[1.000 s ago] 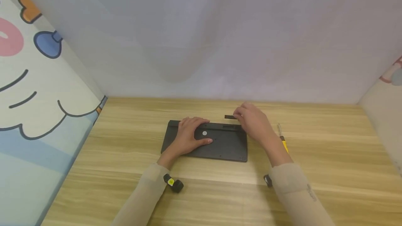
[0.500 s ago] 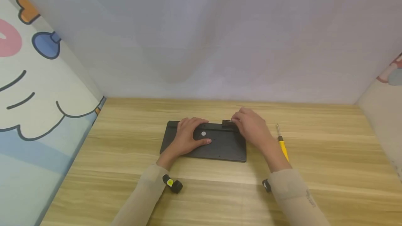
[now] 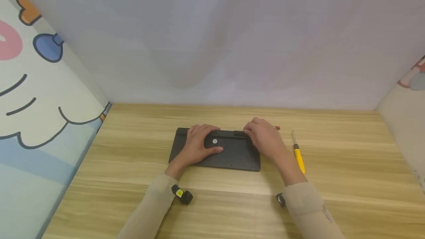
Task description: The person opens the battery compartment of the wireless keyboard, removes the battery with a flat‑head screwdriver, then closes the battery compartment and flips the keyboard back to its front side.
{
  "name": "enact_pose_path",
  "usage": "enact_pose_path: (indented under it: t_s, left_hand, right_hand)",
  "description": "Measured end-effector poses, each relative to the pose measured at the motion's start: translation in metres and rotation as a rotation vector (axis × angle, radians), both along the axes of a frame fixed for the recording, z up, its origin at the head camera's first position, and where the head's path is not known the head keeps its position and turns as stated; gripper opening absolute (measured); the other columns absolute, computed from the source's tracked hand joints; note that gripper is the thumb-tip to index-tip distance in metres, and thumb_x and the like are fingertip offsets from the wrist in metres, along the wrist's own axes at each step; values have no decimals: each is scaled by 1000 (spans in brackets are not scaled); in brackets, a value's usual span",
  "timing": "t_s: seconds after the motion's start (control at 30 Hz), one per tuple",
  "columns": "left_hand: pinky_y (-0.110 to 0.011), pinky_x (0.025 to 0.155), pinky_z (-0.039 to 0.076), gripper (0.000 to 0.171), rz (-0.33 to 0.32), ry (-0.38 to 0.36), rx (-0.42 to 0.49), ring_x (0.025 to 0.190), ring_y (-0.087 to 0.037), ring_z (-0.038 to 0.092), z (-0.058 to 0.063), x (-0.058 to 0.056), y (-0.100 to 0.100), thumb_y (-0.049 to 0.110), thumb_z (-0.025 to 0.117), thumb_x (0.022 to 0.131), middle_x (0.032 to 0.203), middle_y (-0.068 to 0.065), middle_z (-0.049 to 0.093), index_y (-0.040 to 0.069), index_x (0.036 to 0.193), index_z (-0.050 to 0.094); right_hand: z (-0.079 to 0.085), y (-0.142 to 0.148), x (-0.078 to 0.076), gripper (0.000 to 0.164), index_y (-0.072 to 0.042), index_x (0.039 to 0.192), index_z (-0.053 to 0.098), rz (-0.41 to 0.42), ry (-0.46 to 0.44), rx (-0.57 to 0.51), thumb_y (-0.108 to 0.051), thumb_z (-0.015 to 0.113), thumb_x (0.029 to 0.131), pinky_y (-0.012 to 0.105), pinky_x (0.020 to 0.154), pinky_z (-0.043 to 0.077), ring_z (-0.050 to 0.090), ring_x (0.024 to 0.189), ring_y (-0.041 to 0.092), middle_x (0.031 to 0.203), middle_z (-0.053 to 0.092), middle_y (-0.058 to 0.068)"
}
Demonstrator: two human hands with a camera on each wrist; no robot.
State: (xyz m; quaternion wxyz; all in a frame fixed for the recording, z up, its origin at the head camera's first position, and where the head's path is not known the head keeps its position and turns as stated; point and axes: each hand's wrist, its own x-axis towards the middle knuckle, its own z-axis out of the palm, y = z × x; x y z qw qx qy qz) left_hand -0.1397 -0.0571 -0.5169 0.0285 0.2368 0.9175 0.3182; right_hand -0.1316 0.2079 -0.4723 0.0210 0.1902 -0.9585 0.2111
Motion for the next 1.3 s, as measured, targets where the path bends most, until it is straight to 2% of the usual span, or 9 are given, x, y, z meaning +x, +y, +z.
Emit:
enact_pose_path:
  t_s: [0.33,0.7,0.97,1.3]
  left_hand:
    - [-55,131,13,69,-1,0,7,140,-28,50,-1,2,0,47,81,86,145,-3,58,23,146,55]
    - [-55,131,13,70,3,-3,6,140,-28,50,-2,2,0,46,81,86,145,-3,58,22,146,54]
    - [-55,131,13,69,-2,-9,-5,140,-28,50,0,1,0,46,80,87,145,-4,58,23,146,54]
    - [-55,131,14,69,-3,-6,-7,140,-28,50,1,0,0,46,80,87,145,-4,58,23,146,55]
  right_hand:
    - [-6,1,3,17,-7,107,76,-1,5,-18,-16,63,102,39,78,54,63,87,22,99,69,6]
    - [-5,1,6,15,-6,107,79,29,52,-6,-11,68,98,41,80,57,65,92,25,100,70,8]
    - [-2,0,5,14,-10,109,76,7,22,-11,-11,68,98,39,76,54,63,85,21,96,69,5]
    - [0,0,4,11,-10,105,77,31,3,-16,-14,71,96,41,80,57,65,91,23,101,70,6]
